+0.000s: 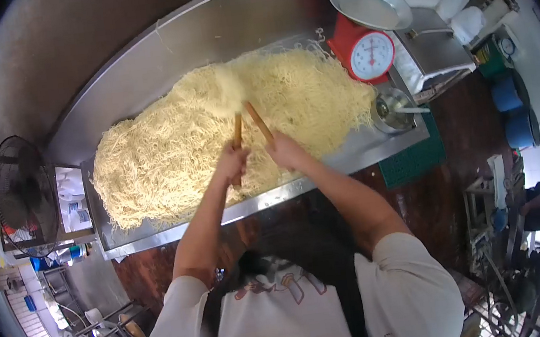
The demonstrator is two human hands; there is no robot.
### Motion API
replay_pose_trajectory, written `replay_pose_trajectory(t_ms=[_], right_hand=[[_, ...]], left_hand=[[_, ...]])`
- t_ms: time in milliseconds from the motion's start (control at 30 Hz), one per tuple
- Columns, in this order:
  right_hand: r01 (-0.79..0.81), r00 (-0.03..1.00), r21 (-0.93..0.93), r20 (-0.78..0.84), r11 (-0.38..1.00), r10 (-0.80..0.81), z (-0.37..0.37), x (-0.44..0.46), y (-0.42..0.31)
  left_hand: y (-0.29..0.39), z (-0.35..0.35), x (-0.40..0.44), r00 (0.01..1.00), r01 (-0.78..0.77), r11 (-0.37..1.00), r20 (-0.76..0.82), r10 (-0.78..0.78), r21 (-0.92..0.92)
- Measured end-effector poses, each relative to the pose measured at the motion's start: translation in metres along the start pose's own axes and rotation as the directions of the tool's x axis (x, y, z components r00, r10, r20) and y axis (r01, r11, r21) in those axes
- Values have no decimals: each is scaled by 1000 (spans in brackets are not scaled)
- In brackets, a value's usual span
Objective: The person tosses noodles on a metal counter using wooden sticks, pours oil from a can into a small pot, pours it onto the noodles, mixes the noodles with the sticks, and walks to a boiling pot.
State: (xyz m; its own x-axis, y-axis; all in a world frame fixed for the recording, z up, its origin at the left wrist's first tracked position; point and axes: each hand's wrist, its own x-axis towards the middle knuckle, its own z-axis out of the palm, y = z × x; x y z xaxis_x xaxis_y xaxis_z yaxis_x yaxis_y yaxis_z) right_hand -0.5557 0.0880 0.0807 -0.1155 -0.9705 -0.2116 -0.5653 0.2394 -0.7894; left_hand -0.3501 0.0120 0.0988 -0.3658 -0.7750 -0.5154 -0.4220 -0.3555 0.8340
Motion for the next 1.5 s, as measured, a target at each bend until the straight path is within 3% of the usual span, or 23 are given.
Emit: replay_pose_trajectory(t_ms=[67,133,233,300,367,400,467,500,533,600,700,800,867,933,1000,1100,1167,1233,1300,1333,1400,1467,1500], right_hand=[[68,996,40,-58,997,-65,-45,-5,-49],[123,987,-122,-86,985,-134,-92,-14,-44],[17,999,-396,39,918,-2,-183,-78,7],[-139,975,-416,103,899,199,-239,-148,8],[-287,910,-438,153,852,386,-261,-186,27],[-232,943,-408,130,883,307,-243,-176,53],[-105,988,-357,71,928,139,-193,-141,118],[-48,998,-241,23,969,55,-162,-106,119],[-115,989,-240,65,964,134,-117,-53,157],[-66,997,-23,-35,998,65,-81,3,117],[75,984,125,-173,989,-53,-126,-3,47],[160,947,157,-302,975,-106,-137,-36,88],[68,962,154,-271,986,-24,-105,-45,122],[-84,980,207,-158,975,118,-99,-46,121],[-307,951,289,55,907,305,-125,-29,66],[-95,965,157,-230,983,130,-168,-39,31],[-35,967,-35,-254,999,25,-208,-72,58],[-68,975,-175,-222,982,28,-245,-134,97],[-337,941,-274,-73,901,329,-281,-212,58],[-328,942,-340,-45,881,332,-288,-246,63],[-372,922,-262,7,891,387,-272,-269,69],[-318,946,-195,4,928,325,-216,-259,108],[-246,968,-148,-89,958,235,-181,-233,114]], left_hand=[[25,-22,-27,992,-118,986,23,121,-122],[-3,-60,-44,953,-287,940,-51,300,184],[-5,-126,-113,984,150,903,26,-175,403],[-49,-166,-153,997,-66,756,74,23,651],[-7,-145,-174,966,193,777,25,-259,599],[11,-131,-180,919,319,756,9,-394,572],[-29,-97,-126,994,-2,661,74,-80,750],[-31,-71,-87,989,9,707,100,-113,707],[-72,-47,-32,990,-137,703,70,123,698],[-33,14,37,963,-269,778,146,227,568],[48,50,20,983,-162,951,124,134,263],[21,44,-18,988,-126,974,109,107,188],[-3,62,-20,999,13,981,48,-23,194],[-39,85,30,989,-144,923,24,145,358],[34,118,38,994,-104,961,65,90,257],[94,105,13,970,-199,980,137,200,-18],[64,50,2,943,-330,875,81,323,355],[29,-23,-32,984,-170,876,120,130,451],[39,-74,-103,982,111,805,60,-179,583],[-1,-113,-121,992,-92,643,123,-2,760],[26,-124,-173,921,277,675,12,-390,684],[5,-104,-160,946,149,629,76,-316,763],[-48,-87,-125,985,-105,602,167,-49,791]])
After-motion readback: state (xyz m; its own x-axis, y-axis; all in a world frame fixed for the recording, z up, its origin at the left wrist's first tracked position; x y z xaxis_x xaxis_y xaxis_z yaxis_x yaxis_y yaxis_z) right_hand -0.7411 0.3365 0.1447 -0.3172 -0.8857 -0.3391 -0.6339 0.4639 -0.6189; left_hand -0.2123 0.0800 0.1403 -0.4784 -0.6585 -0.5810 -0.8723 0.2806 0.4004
